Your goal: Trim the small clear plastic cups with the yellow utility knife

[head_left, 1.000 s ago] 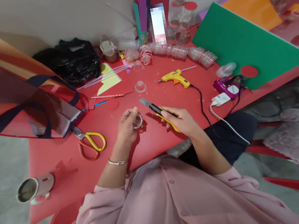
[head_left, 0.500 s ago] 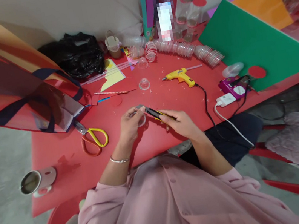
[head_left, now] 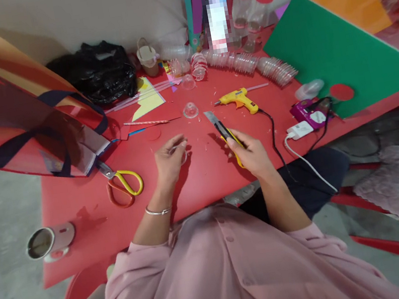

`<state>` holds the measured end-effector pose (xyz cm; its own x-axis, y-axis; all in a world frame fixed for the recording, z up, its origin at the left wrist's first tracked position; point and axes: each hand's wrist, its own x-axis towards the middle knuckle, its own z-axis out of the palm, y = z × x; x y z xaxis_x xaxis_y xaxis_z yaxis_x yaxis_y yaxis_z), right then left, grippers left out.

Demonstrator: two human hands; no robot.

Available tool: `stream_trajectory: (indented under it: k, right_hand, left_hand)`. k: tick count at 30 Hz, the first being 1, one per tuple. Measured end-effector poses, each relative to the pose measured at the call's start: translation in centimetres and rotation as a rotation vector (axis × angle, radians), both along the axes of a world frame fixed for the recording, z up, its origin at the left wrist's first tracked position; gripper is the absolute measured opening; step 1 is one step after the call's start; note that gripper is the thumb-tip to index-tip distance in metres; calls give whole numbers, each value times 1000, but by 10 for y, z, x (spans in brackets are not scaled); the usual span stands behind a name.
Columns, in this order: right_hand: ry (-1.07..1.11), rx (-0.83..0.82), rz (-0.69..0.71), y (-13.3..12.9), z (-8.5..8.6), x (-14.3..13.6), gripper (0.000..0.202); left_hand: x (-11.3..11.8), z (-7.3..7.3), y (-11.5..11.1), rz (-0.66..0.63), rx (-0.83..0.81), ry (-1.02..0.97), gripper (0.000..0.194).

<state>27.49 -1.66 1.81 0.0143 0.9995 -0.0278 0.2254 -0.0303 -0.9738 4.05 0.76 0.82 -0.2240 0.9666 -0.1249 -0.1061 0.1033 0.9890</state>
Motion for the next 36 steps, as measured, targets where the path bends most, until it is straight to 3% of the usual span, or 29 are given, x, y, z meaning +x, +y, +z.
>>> stream_trajectory:
  k: [3, 9, 12, 14, 17, 19, 21, 26, 29, 30, 32, 36]
  right_hand:
    - [16, 9, 32, -2, -2, 0, 53]
    - [97, -21, 56, -4, -5, -3, 57]
    - [105, -17, 85, -3, -6, -7, 57]
    - [21, 48, 102, -3, -6, -14, 55]
    - [-176, 255, 147, -4, -6, -31, 49]
    - [-256, 367, 191, -6, -6, -46, 46]
    - [-314, 437, 207, -7, -5, -59, 44]
    - [-384, 481, 176, -12, -1, -68, 50]
    - [-442, 411, 178, -26, -5, -62, 60]
    - [-483, 389, 233, -34, -8, -63, 63]
    - [-585, 365, 484, -51, -18, -72, 70]
    - [-676, 490, 839, -65, -38, -124, 64]
  left_hand:
    - [0, 1, 0, 8, -1, 27, 43]
    - [-2, 1, 1, 31, 4, 76, 27]
    - [-3, 0, 2, 32, 36, 43, 31]
    - [-4, 2, 1, -40, 18, -11, 43]
    - [-5, 7, -3, -260, -74, -125, 56]
    - [-5, 11, -5, -365, -116, -176, 53]
    - [-4, 12, -7, -363, -121, -197, 46]
    - [-5, 12, -4, -182, -96, -294, 43]
    - [-16, 19, 2, 30, -23, -353, 43]
    - [-23, 22, 4, 124, 10, -369, 42]
    - [-38, 30, 8, 325, 81, -396, 39]
    - [-68, 43, 7, 625, 273, -310, 38]
